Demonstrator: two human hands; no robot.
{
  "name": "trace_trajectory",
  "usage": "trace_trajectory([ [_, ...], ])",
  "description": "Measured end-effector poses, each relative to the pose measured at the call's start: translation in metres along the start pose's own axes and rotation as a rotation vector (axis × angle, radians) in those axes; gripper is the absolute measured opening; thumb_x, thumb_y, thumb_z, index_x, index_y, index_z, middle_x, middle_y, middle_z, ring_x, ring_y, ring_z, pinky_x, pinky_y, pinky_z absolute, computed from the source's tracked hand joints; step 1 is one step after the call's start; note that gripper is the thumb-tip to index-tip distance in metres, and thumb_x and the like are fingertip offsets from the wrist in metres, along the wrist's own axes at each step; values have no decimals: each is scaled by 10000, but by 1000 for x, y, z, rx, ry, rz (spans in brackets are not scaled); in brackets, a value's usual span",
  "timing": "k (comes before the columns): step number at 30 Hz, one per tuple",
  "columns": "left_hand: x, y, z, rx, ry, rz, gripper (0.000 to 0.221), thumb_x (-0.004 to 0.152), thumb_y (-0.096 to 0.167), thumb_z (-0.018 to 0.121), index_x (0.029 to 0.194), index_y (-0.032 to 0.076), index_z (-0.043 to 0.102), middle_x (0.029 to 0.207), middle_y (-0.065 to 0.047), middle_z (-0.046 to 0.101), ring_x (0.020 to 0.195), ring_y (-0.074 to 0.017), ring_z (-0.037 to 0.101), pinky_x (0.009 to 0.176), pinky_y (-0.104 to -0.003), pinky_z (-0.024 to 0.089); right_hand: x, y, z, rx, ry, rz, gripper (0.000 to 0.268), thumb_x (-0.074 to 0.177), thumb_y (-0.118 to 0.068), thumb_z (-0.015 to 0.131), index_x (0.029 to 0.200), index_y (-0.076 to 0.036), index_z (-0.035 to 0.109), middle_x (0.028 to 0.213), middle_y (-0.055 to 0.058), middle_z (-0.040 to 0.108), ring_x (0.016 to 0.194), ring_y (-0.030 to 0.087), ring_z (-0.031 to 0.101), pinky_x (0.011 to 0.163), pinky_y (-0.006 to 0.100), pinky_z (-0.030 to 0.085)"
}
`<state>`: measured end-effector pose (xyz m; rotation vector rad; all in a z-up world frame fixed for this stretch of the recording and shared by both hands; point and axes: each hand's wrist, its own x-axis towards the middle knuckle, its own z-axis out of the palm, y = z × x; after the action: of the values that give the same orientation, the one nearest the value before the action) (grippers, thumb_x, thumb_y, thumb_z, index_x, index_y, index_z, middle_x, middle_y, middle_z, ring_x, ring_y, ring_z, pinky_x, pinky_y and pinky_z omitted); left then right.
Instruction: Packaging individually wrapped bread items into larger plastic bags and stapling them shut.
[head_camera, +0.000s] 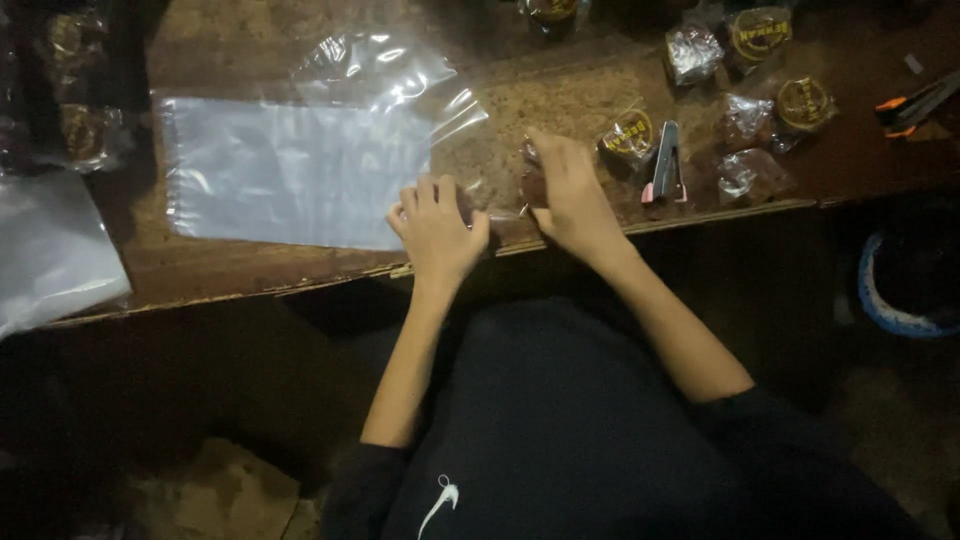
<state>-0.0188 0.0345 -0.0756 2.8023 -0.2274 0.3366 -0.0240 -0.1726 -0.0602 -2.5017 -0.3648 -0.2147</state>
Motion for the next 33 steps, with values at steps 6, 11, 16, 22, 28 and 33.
trace_trajectory([
  [6,0,18,-26,-87,1,97,207,787,257,808,925,241,655,946,3,495,924,-260,536,736,-368,470,-20,10,-45,999,-138,574,667,763,-80,683,1402,-67,490,1260,161,532,1121,278,561,1062,444,435],
  [11,-4,41,-25,-396,150,175,110,994,132,614,1103,137,621,912,-73,576,891,-277,629,826,-352,533,-8,-19,-37,976,-246,451,548,768,-127,681,1309,-48,640,1249,157,627,1099,273,637,941,421,529],
  [16,-4,45,-29,-456,170,183,98,1015,155,605,1108,139,627,859,-48,609,830,-235,652,783,-330,554,-3,-47,-4,1319,83,888,573,924,-264,772,1432,-99,565,1227,92,635,1012,174,670,861,303,594],
  [22,8,45,-30,-267,228,344,139,975,202,682,1101,228,631,857,23,578,819,-178,636,780,-296,547,-17,-28,31,595,-35,375,710,681,95,640,1381,-7,577,1199,260,669,1180,449,614,1012,555,458],
  [28,-7,39,-1,-588,180,321,222,935,92,715,1146,151,672,988,-63,702,965,-257,706,883,-343,574,-7,-17,24,352,135,295,754,701,144,763,1398,-70,573,1242,183,681,1201,400,614,1072,505,386],
  [33,11,54,-44,-482,-231,178,995,621,82,824,1505,175,377,1642,-155,254,1499,-435,222,1165,-603,208,-8,-11,24,513,-70,399,344,996,-148,530,1319,-101,640,1263,167,495,1238,387,517,1093,466,389],
])
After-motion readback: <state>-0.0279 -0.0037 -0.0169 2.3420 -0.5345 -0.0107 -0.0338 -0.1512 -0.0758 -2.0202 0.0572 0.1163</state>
